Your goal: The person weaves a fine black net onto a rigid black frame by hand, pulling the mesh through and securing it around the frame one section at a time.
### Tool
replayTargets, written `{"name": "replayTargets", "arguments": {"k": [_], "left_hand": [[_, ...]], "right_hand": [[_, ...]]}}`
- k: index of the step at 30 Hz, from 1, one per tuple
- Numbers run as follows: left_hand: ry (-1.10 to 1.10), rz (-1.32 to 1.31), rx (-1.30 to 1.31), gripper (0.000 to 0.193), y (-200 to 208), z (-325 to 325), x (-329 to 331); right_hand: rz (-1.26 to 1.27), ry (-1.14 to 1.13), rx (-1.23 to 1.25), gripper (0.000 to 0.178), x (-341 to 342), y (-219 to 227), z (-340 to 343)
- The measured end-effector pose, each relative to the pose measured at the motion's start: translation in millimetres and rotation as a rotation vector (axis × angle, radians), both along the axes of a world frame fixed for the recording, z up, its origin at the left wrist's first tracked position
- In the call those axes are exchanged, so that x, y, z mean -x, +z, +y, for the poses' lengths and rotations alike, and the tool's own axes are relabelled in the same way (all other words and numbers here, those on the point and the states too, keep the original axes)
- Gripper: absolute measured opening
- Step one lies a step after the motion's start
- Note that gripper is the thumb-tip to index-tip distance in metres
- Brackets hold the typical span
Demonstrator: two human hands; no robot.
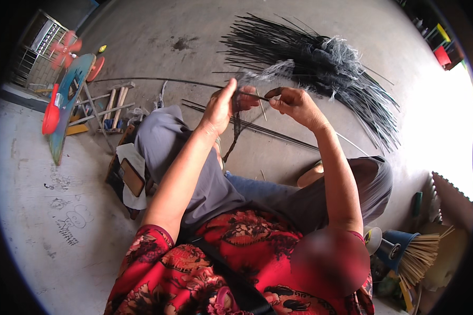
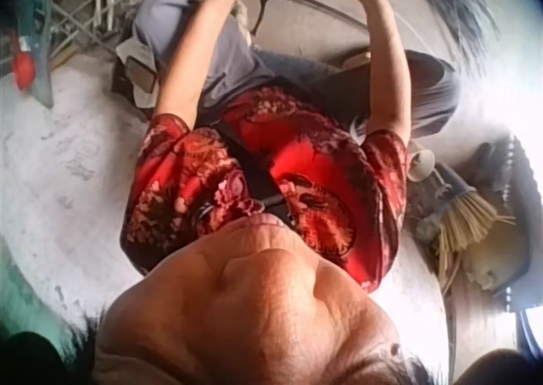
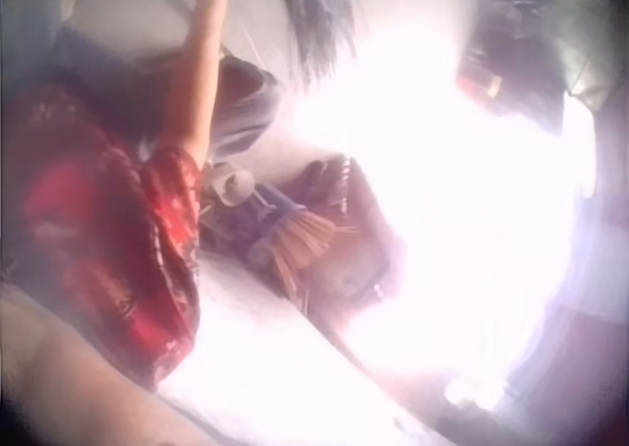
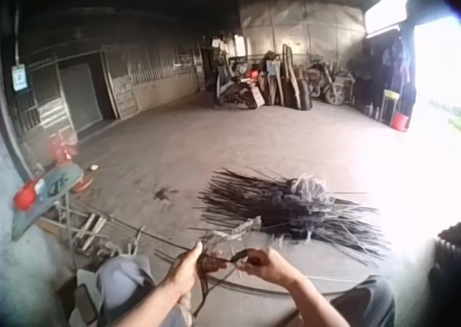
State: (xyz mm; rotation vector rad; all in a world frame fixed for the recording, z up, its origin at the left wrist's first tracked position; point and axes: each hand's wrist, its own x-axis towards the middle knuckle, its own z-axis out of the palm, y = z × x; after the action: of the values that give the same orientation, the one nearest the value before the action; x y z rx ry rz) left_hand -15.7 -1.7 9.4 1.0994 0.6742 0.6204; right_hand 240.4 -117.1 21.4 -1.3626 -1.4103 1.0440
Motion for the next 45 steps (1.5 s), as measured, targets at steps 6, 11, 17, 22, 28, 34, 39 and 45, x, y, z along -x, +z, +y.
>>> {"name": "replayTargets", "arguments": {"k": [6, 11, 17, 22, 28, 34, 39, 45], "left_hand": [[-0.181, 0.128, -0.015, 0.037, -65.7, -82.0, -31.2], [-0.286, 0.152, 0.385, 0.047, -102.0, -154.5, -21.2], [-0.453, -0.057, 0.721, 0.048, -75.1, -166.2, -18.1], [-0.082, 0.074, 0.831, 0.036, -155.0, -123.9, 3.6], [-0.002, 0.073, 0.839, 0.028, -191.3, -112.6, -2.8], [-0.013, 0.116, 0.856, 0.028, -194.0, -98.3, -8.1], [0.012, 0.120, 0.859, 0.028, -203.6, -94.7, -14.4], [-0.060, 0.015, 0.851, 0.029, -209.2, -89.4, -33.4]], "right_hand": [[-0.009, -0.404, -0.313, 0.013, -50.3, 11.8, 12.0], [-0.236, -0.644, -0.286, 0.017, -98.1, -37.9, 25.1], [-0.700, -0.290, 0.023, 0.023, -76.9, -226.2, 19.5], [-0.946, -0.124, 0.270, 0.021, -50.3, -372.2, 11.1], [-1.239, -0.066, 0.176, 0.021, -4.2, -458.4, 0.7], [-1.059, 0.027, 0.363, 0.022, 30.9, -495.1, 3.2], [-0.878, 0.259, 0.526, 0.037, 55.2, -515.5, 0.8], [-0.776, 0.283, 0.571, 0.028, 58.0, -519.8, -23.8]]}}
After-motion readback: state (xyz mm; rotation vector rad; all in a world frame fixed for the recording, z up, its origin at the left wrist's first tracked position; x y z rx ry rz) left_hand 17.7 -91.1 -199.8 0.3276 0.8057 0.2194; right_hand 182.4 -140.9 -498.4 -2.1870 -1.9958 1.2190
